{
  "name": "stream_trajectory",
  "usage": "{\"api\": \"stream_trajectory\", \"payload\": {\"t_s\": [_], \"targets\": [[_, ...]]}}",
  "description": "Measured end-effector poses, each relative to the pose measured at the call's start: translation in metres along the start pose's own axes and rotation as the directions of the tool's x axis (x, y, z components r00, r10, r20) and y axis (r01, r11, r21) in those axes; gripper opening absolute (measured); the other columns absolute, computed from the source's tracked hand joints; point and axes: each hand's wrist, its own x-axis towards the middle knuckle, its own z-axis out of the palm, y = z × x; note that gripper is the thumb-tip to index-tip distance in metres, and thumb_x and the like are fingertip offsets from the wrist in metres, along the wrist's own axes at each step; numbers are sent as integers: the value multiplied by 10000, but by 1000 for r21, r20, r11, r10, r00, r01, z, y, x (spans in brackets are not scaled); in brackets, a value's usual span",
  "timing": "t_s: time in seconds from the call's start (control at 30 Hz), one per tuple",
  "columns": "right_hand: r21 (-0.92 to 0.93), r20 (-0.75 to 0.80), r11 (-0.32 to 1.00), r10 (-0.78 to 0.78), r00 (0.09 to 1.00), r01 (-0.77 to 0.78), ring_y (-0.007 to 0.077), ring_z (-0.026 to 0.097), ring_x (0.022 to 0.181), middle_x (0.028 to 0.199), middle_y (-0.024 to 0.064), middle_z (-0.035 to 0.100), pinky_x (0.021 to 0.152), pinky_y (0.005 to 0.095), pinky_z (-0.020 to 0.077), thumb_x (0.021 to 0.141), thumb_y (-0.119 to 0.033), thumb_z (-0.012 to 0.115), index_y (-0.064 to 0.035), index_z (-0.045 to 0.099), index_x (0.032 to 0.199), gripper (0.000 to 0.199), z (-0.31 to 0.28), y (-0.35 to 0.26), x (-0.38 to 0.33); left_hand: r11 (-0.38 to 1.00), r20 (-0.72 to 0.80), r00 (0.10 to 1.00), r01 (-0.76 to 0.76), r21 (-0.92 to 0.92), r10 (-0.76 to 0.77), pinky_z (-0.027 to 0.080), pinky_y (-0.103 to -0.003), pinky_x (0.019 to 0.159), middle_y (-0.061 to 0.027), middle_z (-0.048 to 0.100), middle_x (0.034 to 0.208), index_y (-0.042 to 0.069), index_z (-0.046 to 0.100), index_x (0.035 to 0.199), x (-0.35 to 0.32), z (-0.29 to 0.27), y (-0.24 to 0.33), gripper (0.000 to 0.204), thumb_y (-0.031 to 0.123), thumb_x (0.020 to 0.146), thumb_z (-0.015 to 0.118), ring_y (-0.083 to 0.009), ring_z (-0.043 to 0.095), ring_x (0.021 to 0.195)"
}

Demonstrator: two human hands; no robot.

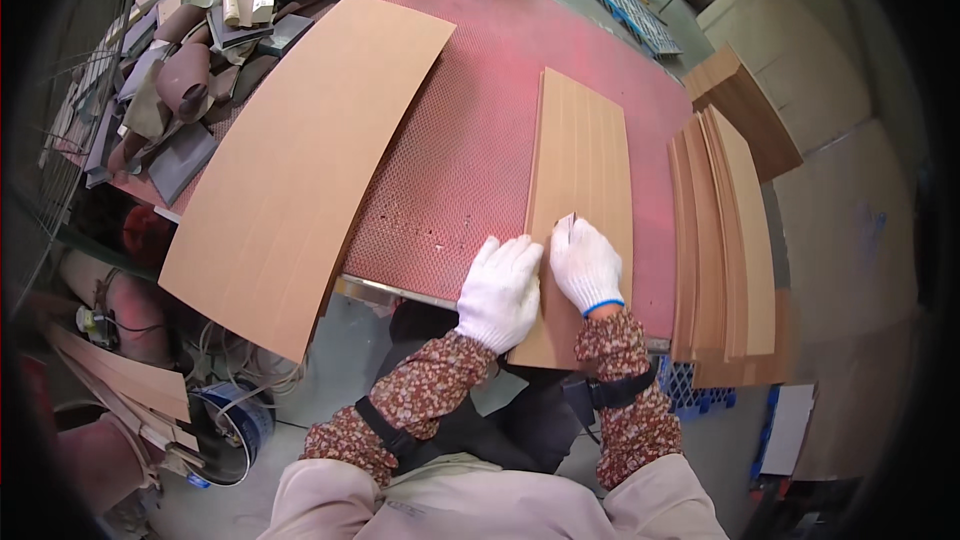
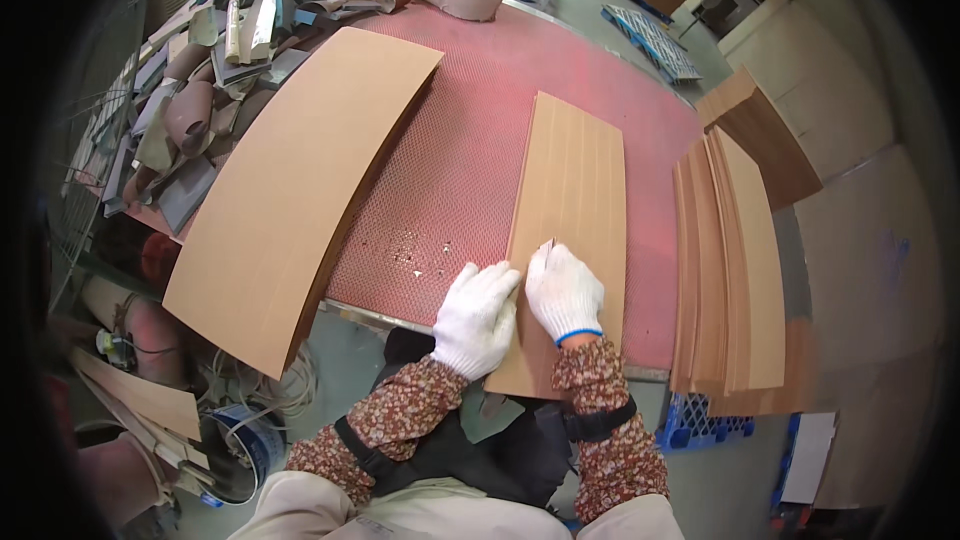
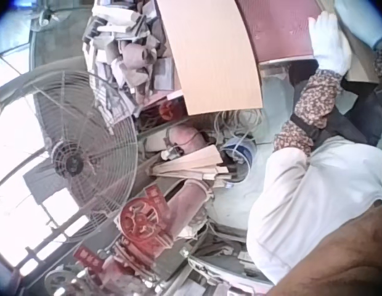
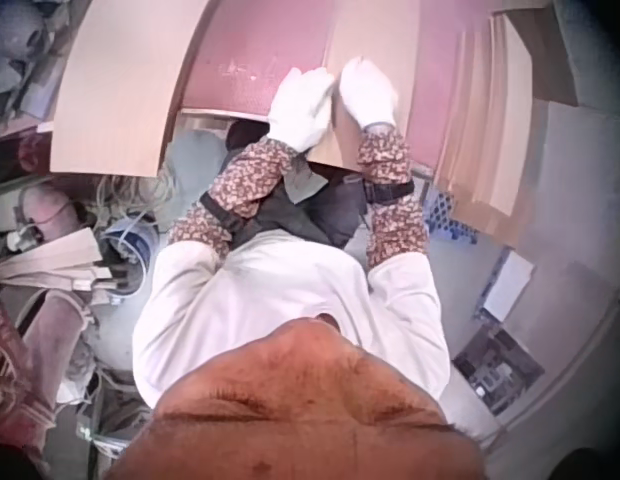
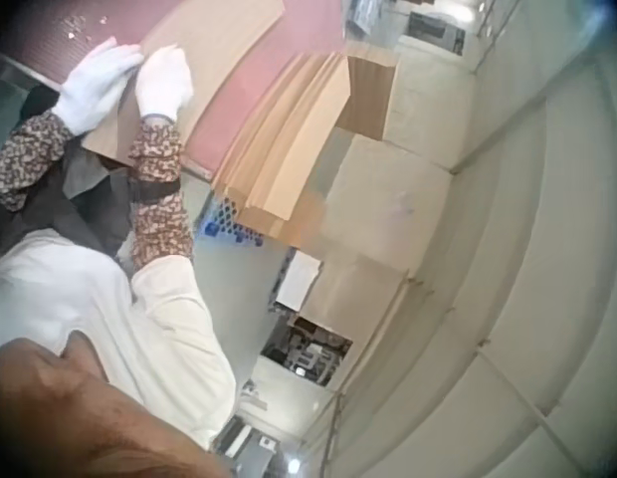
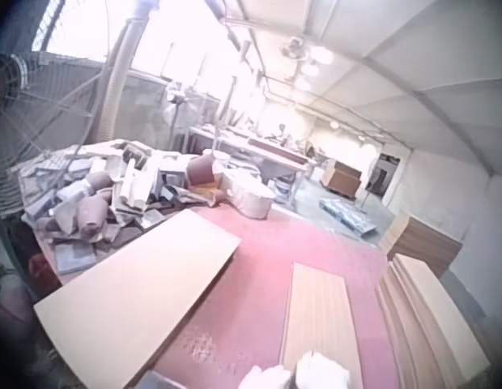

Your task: Inspecting wooden panels for defects and marking them with white chalk.

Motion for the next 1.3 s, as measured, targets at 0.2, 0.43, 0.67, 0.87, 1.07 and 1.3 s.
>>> {"api": "stream_trajectory", "payload": {"t_s": [0.2,0.43,0.67,0.87,1.07,1.3], "targets": [[0,24,1000,9,1000,-9,429,748,676,740,253,733,608,563,594,1099,-380,476,-61,669,930,409,-8,-8,-90,1000,19,1000,-10,15,10,432,-545,1175,-233,707,1290,4,665,1282,-3,2,-4,394,36,889,651,-396,657,1254],[39,117,993,106,987,-112,430,728,641,664,250,690,595,542,576,1108,-367,495,-39,655,942,401,-28,-27,-161,1000,28,1000,-11,19,10,429,-531,1189,-236,708,1320,-3,676,1289,-5,1,-7,389,36,904,640,-385,649,1287],[1,-90,998,-70,994,70,300,677,487,568,116,644,442,456,511,1051,-307,636,-99,653,882,268,-7,-16,-201,999,24,999,-42,3,42,480,-500,1097,-222,718,1257,8,673,1247,-1,-1,-5,361,4,888,632,-412,665,1153],[287,-214,956,119,969,-54,340,710,598,695,136,694,549,476,561,1054,-311,632,-86,688,969,247,-13,5,-207,1000,54,998,-25,-11,25,492,-477,1082,-221,718,1250,-8,675,1229,1,0,-6,326,0,908,618,-422,665,1097],[260,-344,932,333,878,-251,387,684,937,982,156,684,773,527,559,1032,-308,639,-50,712,1006,269,-12,50,-204,998,110,992,-58,13,56,504,-461,1051,-205,719,1238,-29,660,1262,-10,-11,-4,344,32,924,645,-392,651,1116],[302,-380,914,376,845,-271,407,667,937,1009,159,691,794,536,549,1008,-323,654,-31,701,1000,296,-1,67,-200,988,237,970,-82,133,48,505,-446,1067,-196,736,1209,-16,683,1278,-39,-44,20,380,111,921,713,-376,687,1131]]}}
